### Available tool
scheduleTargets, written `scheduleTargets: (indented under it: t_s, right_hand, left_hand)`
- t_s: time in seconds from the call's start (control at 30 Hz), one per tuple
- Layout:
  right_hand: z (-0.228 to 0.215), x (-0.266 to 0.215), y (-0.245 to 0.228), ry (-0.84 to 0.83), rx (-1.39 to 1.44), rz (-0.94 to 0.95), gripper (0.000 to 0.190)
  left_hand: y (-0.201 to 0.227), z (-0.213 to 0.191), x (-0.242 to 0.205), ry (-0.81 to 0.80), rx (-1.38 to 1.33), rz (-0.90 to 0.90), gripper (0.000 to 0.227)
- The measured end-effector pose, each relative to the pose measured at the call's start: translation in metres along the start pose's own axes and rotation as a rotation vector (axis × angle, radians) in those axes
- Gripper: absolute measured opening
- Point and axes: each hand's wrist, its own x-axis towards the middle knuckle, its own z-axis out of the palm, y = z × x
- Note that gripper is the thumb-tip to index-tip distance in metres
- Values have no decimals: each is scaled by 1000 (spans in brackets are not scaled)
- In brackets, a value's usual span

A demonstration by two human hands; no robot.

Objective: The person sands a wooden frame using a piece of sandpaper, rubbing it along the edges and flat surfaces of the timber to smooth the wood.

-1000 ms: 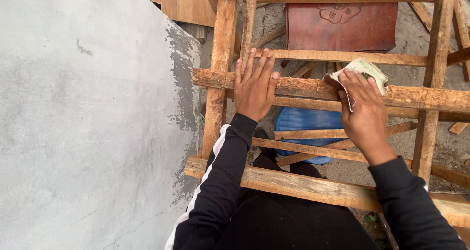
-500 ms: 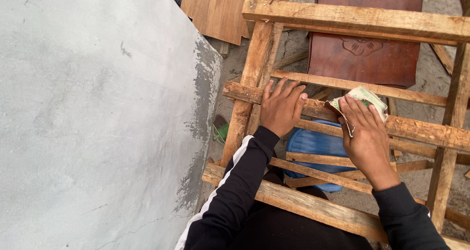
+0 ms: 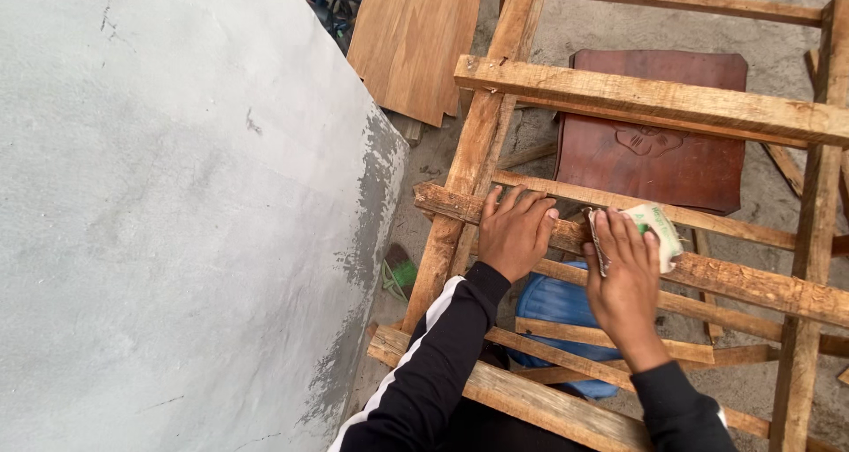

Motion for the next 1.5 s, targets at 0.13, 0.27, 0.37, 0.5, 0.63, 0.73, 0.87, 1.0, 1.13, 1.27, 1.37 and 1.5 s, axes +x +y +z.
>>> scheduleTargets:
  t_s: [0.13,0.27,0.37,0.5,0.63,0.73,0.87,1.0,1.13,1.27,1.37,1.5]
  right_hand:
    - [18,6,-16,-14,51,-31,53]
    - [-6,5,-15,-91,121,-38,54]
    - [2,14,-25,-68,97,-92,55]
    - [34,23,-61,-69,31,-119,55]
    - [16,23,-36,-185,-2,-172,58]
    - [-12,14,-27,-210,-28,-165,59]
    - [15,28,-62,-139,-50,-166,60]
    - [37,43,-87,-165,1,-154,56]
    - [3,30,-48,-236,-70,-197,55]
    - [-11,18,-32,-261,-99,-148,57]
    - [19,28,-55,-173,-80,-206,58]
    - [40,50,-85,-248,15,-221,57]
  left_hand:
    - [-4,2,-2,-76,16,-19,40]
    - [-13,-1,-6,-94,15,72,42]
    - [-28,-7,-7,-81,36,105,46]
    - [-50,-20,7,-82,177,-2,45]
    - [-58,-30,7,35,122,-91,43]
    - [-61,-37,4,126,113,-163,43]
    - [-72,-37,11,125,112,-205,41]
    - [-72,-33,9,140,116,-206,37]
    - [-70,-32,8,145,105,-227,33]
    - [-71,-31,10,146,113,-233,33]
    - [-69,-31,9,188,60,-233,33]
    - [-78,-47,12,222,83,-254,31]
